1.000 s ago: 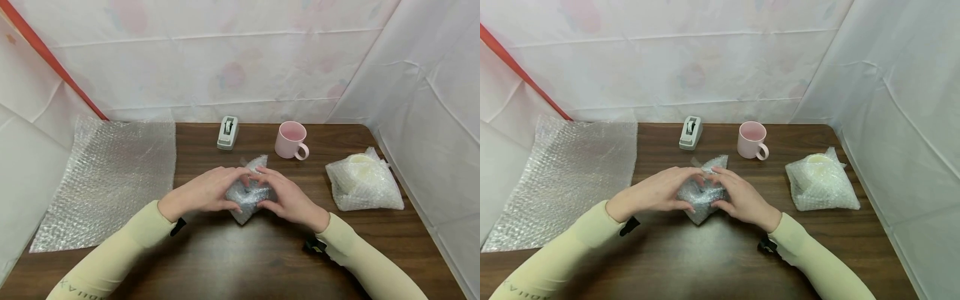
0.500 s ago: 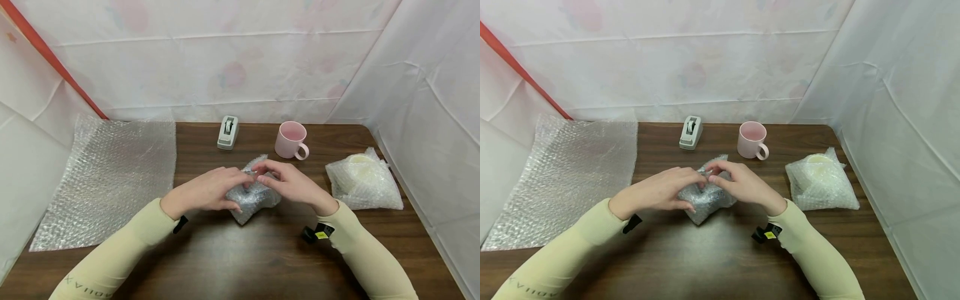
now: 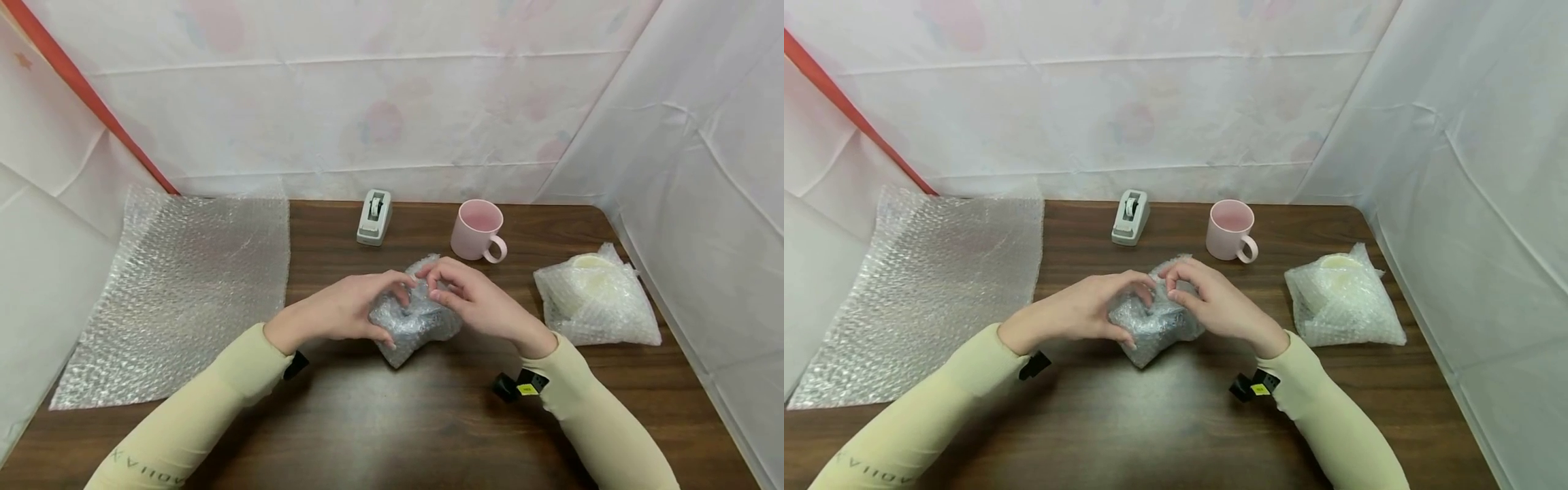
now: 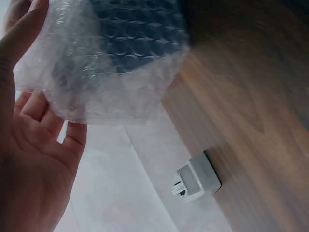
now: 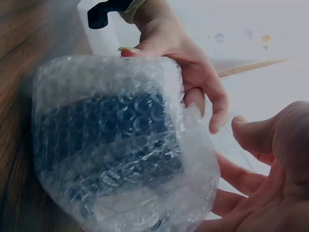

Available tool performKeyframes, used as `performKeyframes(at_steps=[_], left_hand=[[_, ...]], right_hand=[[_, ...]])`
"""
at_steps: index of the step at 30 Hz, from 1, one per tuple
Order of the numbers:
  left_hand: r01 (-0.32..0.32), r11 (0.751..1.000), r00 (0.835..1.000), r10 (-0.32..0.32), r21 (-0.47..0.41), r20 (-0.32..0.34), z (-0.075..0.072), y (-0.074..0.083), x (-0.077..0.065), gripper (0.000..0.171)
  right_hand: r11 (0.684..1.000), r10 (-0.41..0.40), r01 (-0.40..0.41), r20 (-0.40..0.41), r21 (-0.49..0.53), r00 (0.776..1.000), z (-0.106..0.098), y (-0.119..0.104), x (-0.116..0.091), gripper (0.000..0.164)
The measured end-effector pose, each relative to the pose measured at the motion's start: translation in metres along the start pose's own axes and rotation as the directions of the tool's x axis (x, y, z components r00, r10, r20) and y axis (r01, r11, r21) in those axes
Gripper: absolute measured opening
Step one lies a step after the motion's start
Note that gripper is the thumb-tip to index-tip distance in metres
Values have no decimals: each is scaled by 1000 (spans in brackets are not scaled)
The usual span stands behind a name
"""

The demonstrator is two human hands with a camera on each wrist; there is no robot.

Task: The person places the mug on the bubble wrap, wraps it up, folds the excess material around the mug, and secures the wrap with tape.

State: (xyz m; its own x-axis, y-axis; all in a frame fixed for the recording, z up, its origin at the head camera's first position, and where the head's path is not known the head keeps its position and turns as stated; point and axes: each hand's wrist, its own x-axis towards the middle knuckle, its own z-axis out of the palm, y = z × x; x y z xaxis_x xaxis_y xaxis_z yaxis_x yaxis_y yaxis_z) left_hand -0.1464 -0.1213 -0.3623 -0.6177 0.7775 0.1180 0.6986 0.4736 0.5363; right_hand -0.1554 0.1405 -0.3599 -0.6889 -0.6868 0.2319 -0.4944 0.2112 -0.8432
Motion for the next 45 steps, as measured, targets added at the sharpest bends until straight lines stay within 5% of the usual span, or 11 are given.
performKeyframes(at_steps=[3, 7, 13, 21, 30, 37, 45], left_hand=[[-6, 998, 999, 4, -60, -36, 2, -3, -1, 86], [-94, 992, 991, 85, -83, -102, 6, -9, -2, 76], [-214, 970, 969, 226, 117, -102, 9, -17, -3, 76], [-186, 954, 981, 191, 234, 1, 8, -19, -7, 86], [-131, 980, 990, 136, 150, -22, 4, -15, -7, 80], [-158, 977, 985, 166, 140, -44, 7, -17, -7, 77], [-239, 951, 970, 243, 195, 2, 7, -16, -3, 67]], right_hand=[[997, -60, 59, -6, -53, 998, 0, 2, -1, 17], [993, -86, 85, -6, -82, 996, 0, 5, -2, 18], [996, -87, 86, -8, -35, 996, 1, 6, -5, 18], [990, -93, 98, -55, 97, 994, -2, 10, -6, 13], [983, -71, 108, -238, 146, 969, 1, 7, -10, 5], [969, -1, 45, -177, 242, 984, 0, 0, -11, 10], [995, 79, -77, -28, 66, 997, 4, 2, -6, 14]])
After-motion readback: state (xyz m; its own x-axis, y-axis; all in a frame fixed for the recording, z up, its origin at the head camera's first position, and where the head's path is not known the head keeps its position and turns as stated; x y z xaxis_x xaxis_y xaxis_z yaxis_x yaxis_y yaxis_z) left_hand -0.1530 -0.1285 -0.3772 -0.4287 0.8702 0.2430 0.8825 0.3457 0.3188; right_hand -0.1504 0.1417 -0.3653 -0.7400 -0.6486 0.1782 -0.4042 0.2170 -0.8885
